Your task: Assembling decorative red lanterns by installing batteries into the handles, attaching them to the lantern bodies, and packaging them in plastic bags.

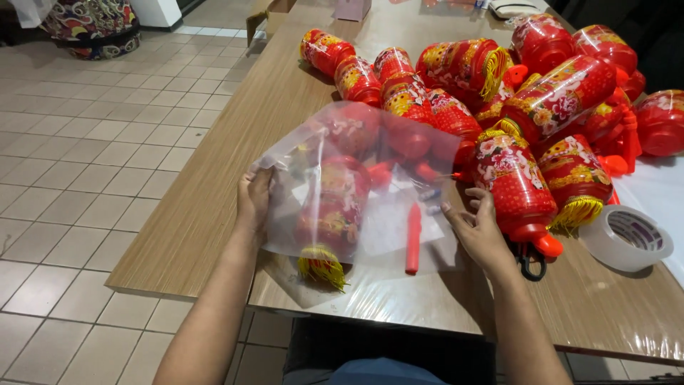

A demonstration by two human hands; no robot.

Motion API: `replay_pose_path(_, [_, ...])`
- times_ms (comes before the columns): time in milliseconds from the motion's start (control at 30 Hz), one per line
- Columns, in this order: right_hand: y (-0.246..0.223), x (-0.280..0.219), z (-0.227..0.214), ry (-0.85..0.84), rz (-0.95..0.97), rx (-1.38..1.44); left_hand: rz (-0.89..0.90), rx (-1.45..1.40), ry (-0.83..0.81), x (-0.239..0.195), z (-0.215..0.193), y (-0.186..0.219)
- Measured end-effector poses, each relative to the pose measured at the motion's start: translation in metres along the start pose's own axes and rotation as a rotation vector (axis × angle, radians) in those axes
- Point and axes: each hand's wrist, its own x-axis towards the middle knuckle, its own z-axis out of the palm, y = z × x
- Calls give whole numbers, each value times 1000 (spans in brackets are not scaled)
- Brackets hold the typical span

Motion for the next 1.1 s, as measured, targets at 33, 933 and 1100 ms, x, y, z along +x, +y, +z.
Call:
replay_pose_path(33, [1,1,1,-29,37,78,1,-27,-12,18,-10,-18])
replay_pose_path(933, [-23,-91,123,-173,-918,-396,17,-281,749,-147,-52,32])
replay_pose_path(1100, [-10,-67,132,-181,-871,-484,-34,-299,503,-201,-23,-10])
